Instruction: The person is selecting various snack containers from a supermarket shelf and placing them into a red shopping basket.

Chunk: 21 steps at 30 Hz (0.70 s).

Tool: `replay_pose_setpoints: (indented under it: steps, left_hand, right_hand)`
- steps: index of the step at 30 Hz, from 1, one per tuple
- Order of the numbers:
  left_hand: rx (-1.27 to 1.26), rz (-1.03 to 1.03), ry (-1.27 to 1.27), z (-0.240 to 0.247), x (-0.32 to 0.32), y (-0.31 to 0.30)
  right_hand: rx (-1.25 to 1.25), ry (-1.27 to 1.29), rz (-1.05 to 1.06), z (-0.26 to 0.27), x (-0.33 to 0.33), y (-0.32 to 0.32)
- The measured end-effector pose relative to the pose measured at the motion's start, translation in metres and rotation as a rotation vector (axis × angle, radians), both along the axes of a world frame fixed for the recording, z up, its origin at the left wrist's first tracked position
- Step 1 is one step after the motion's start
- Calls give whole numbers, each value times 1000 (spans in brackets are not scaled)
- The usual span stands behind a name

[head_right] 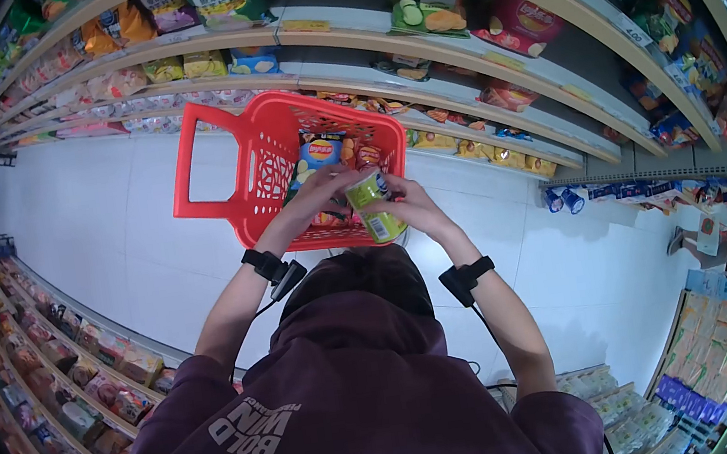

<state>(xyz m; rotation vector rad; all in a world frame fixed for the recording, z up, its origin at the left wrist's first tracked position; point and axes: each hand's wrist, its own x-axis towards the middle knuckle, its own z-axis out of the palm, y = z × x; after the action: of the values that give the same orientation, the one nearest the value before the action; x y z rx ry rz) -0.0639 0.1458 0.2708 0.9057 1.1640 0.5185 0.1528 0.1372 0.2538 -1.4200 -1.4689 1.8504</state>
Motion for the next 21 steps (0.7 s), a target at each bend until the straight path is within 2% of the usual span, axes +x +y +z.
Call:
replay_pose_setpoints:
  steps: [5, 8, 10, 13, 15, 17, 18, 19, 21]
  left_hand:
    - [-9, -111, -3, -14, 14, 3]
    - [66, -138, 34, -30, 13, 0]
    - [78, -114, 20, -40, 11, -3]
    - [-87, 164, 16, -48, 16, -20]
    - [-171, 146, -3, -87, 8, -24]
    - [-159, 183, 33, -77, 15, -34]
    - [-134, 170, 101, -83, 17, -38]
    - [-86, 34, 234, -85, 16, -38]
    - [-2, -244, 491, -84, 15, -39]
  right_hand:
    - [12, -73, 198, 10, 7, 6]
    - [169, -91, 181, -8, 12, 3]
    - [167, -108, 197, -11, 13, 2]
    - [294, -192, 315, -25, 17, 2]
    - [430, -163, 418, -43, 20, 3]
    - [462, -237, 513, -52, 18, 6]
    - [426, -295, 570, -55, 16, 6]
    - [383, -352, 630, -59, 17, 4]
    - [412, -289, 685, -83, 20, 0]
